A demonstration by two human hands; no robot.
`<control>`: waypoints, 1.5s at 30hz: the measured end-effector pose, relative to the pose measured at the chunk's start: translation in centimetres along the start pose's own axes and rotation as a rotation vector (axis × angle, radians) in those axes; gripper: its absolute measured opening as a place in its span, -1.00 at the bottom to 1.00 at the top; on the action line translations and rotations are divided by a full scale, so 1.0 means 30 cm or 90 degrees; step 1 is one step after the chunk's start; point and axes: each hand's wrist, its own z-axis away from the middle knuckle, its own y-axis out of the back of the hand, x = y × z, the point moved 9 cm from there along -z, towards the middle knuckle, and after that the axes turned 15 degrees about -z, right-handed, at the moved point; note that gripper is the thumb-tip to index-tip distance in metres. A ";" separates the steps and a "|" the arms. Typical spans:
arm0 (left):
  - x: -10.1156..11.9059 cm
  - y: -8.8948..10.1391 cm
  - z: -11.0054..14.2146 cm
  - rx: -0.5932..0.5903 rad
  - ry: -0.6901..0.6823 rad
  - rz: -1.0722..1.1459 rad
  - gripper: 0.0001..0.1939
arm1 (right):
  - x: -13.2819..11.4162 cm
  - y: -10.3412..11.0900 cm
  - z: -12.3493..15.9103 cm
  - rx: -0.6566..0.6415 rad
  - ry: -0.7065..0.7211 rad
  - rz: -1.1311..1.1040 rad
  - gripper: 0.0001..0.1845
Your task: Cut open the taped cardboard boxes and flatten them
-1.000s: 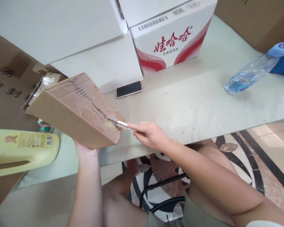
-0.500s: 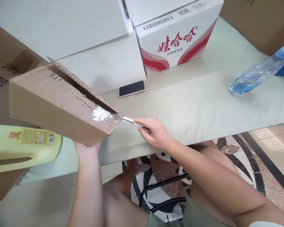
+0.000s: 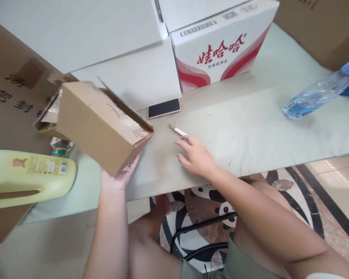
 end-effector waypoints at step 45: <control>-0.066 -0.061 0.085 -0.261 0.045 -0.154 -0.62 | 0.000 0.002 -0.006 0.005 -0.048 -0.334 -0.50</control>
